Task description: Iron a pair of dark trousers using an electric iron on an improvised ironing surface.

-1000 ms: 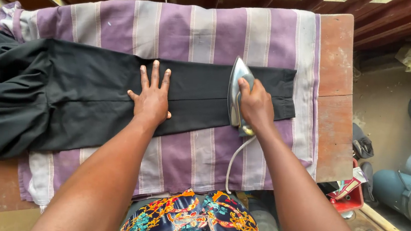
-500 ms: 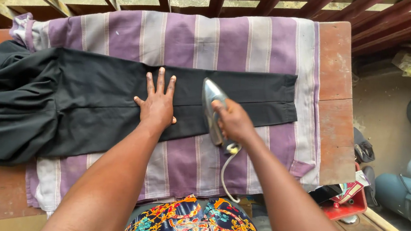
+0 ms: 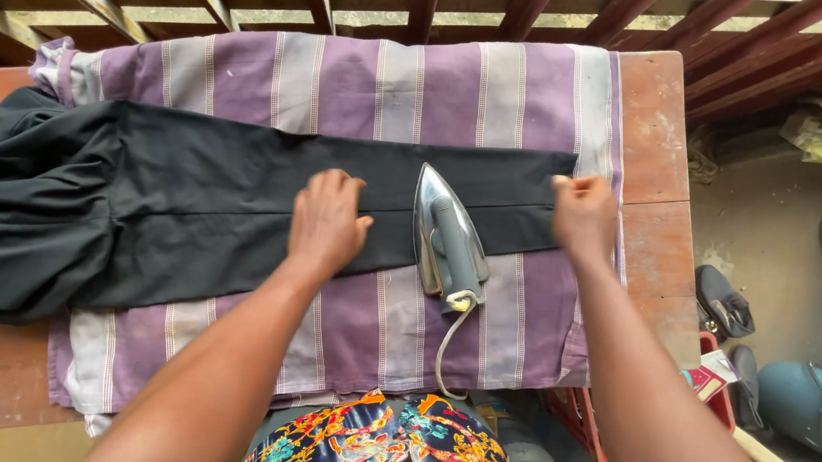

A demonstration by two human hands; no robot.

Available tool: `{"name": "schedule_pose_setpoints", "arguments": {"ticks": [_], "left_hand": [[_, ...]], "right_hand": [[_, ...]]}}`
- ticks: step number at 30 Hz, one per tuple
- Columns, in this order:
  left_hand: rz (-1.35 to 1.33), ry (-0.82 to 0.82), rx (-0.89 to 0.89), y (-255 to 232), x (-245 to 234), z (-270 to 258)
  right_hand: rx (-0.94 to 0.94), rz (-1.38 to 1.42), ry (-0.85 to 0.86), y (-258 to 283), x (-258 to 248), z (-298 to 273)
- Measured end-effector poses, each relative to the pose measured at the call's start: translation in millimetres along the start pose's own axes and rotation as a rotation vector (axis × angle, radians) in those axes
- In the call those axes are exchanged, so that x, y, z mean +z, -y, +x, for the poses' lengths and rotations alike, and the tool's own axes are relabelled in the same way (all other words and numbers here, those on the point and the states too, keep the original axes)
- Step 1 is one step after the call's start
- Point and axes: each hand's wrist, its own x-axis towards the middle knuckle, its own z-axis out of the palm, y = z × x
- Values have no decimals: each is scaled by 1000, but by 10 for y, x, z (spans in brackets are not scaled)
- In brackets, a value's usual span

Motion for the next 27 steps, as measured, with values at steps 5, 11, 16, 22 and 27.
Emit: {"name": "schedule_pose_setpoints", "arguments": {"ticks": [5,11,16,22,27], "left_hand": [[-433,157,-148,-745,-89,29],[-808,365,-392,-1024,254,131],[-974,363,-539,-1097,164,102],[-1042,112,-417,-1070,158,48],[-1185,74,-445,-1145,9,9]], "right_hand": [[243,4,135,-214,61,191],[115,-73,76,-357,194,166],[-30,-27,-23,-425,58,167],[-122,-53,-135,-1094,-497,386],[-50,-230,-260,-2136,-1170,859]]}}
